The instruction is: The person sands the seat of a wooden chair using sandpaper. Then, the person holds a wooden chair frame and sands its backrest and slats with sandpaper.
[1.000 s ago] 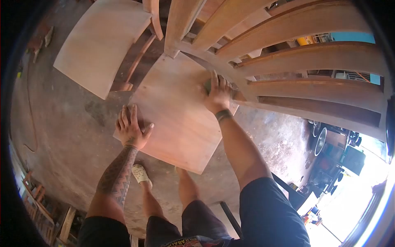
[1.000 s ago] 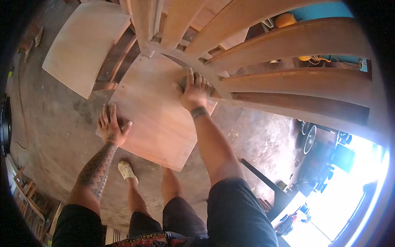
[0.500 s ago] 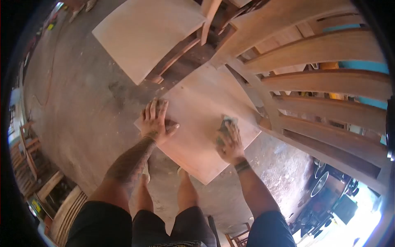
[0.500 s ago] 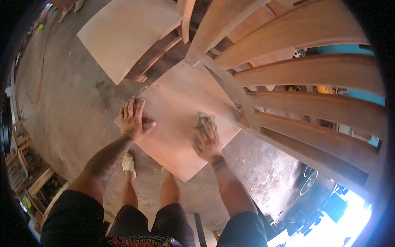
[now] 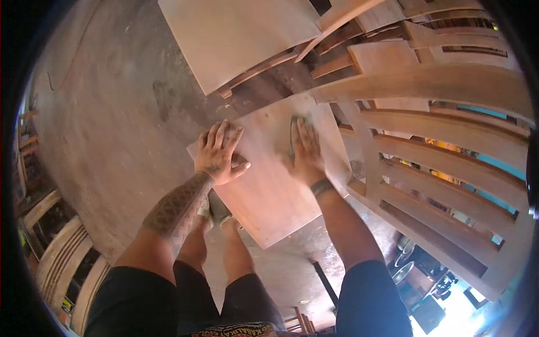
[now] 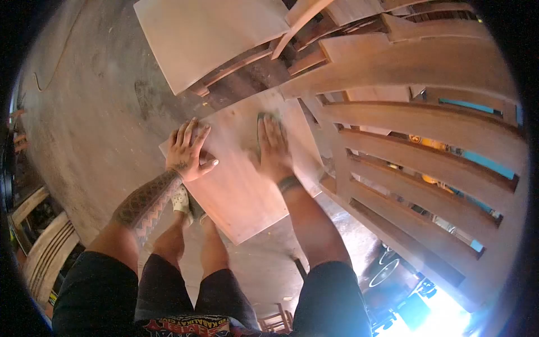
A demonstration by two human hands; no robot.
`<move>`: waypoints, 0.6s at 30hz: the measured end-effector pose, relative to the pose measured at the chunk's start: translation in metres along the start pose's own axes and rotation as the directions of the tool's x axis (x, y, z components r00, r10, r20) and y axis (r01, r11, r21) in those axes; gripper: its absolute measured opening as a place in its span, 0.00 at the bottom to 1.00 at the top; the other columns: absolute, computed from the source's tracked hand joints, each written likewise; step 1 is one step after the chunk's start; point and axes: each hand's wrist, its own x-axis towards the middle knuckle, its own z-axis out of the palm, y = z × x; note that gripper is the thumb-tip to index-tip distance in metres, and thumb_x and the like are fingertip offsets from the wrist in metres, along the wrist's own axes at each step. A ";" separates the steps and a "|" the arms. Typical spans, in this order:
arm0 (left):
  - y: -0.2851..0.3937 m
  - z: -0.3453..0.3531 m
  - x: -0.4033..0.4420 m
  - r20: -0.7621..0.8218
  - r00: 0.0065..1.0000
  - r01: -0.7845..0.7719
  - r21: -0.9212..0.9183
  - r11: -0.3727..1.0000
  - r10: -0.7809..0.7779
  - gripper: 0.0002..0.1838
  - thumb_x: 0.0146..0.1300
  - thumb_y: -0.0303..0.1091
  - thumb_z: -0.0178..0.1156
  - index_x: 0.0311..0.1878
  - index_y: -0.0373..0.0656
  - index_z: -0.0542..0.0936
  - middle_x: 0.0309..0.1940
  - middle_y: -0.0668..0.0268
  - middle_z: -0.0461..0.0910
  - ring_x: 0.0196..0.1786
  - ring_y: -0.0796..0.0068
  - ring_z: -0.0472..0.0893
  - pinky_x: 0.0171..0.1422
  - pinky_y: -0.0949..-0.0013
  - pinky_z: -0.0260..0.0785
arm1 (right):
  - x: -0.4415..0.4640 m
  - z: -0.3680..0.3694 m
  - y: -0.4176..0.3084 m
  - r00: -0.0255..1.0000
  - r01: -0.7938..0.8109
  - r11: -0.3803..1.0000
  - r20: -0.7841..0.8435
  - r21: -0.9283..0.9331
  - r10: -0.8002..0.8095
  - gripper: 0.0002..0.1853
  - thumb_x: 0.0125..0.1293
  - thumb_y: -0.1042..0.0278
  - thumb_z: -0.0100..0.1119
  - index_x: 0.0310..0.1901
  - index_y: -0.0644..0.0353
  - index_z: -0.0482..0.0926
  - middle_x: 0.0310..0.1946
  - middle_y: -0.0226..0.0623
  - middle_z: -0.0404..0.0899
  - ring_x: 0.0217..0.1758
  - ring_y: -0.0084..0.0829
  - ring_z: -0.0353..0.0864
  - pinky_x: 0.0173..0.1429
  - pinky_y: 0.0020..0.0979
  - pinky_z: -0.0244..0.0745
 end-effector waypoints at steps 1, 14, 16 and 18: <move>0.000 -0.001 0.000 -0.008 1.000 -0.008 -0.011 1.000 0.008 0.58 0.64 0.70 0.71 0.91 0.54 0.59 0.88 0.45 0.55 0.87 0.38 0.58 0.89 0.30 0.48 | -0.020 0.001 -0.006 1.000 0.027 0.999 0.013 -0.037 -0.027 0.52 0.70 0.49 0.72 0.87 0.67 0.58 0.90 0.56 0.53 0.93 0.60 0.50 0.95 0.58 0.44; 0.000 -0.007 0.000 0.038 0.999 0.027 -0.040 0.999 -0.025 0.55 0.65 0.69 0.70 0.90 0.59 0.60 0.88 0.49 0.55 0.88 0.40 0.57 0.89 0.31 0.49 | 0.005 -0.062 -0.029 0.845 -0.329 0.815 -0.237 0.476 0.479 0.21 0.65 0.74 0.66 0.61 0.58 0.83 0.51 0.50 0.86 0.58 0.54 0.86 0.69 0.48 0.81; 0.003 -0.007 -0.001 0.043 0.998 0.038 -0.048 0.998 -0.036 0.55 0.66 0.69 0.70 0.90 0.60 0.60 0.89 0.49 0.54 0.88 0.40 0.57 0.89 0.32 0.48 | 0.008 -0.048 -0.003 0.847 -0.426 0.803 -0.128 0.417 0.516 0.24 0.65 0.72 0.68 0.64 0.58 0.83 0.60 0.50 0.83 0.66 0.55 0.82 0.73 0.51 0.78; 0.003 -0.006 0.002 0.054 0.998 0.035 -0.042 0.999 -0.032 0.55 0.65 0.68 0.71 0.90 0.57 0.61 0.88 0.47 0.54 0.88 0.40 0.57 0.90 0.32 0.48 | 0.003 -0.032 0.009 0.894 -0.327 0.934 -0.276 0.140 0.354 0.27 0.65 0.70 0.70 0.66 0.59 0.81 0.67 0.50 0.78 0.72 0.55 0.76 0.77 0.55 0.73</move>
